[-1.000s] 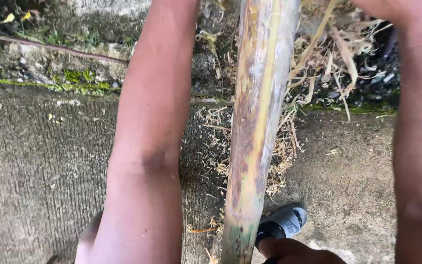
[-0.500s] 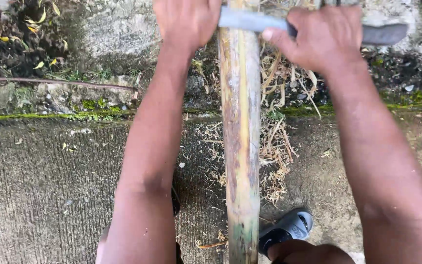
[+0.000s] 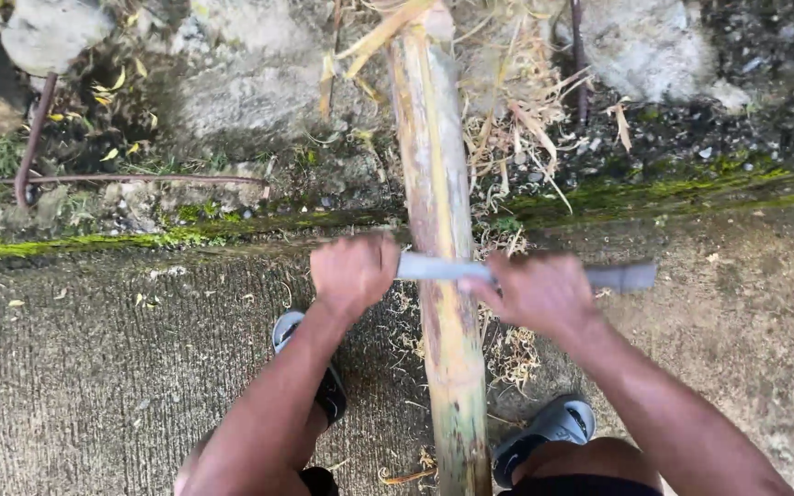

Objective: The recorder uses a machete to strip bark from a bamboo stalk or wood pole while sitting outdoors.

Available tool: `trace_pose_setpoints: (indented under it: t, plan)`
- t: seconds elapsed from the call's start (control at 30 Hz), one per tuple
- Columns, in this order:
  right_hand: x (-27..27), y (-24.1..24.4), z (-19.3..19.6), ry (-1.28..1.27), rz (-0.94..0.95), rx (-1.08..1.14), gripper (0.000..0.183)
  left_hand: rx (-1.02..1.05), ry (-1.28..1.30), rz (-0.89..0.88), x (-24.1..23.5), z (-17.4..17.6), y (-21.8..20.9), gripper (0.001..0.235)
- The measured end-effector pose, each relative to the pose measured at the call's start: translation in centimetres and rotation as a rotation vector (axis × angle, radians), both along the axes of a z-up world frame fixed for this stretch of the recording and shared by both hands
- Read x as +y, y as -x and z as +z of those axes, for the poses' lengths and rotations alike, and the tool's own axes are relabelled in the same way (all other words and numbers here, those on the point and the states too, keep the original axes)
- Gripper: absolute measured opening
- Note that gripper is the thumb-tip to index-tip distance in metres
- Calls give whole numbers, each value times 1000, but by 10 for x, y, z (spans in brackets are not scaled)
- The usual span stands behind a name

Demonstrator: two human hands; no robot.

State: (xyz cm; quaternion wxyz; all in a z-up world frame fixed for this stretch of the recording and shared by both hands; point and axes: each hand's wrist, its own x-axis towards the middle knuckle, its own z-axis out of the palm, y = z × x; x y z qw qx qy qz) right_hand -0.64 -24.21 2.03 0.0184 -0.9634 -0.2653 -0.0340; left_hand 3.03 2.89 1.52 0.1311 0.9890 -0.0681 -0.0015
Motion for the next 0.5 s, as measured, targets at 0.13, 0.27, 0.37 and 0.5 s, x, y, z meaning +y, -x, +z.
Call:
trace_pose_setpoints:
  t: [0.13,0.27,0.37,0.5]
  plan:
    - [1,24,-9,-74,-48,220,62,245,-44,-9,-4,14,17,41]
    - [2,10,5,-55,-77,221,63,138,-13,-72,1,-2,6,37]
    - [-7,-10,4,-136,51,67,67,-68,-38,-236,11,-8,-5,39]
    - [-17,-115,16,116,51,-159,68,-161,41,-68,1,10,-118,46]
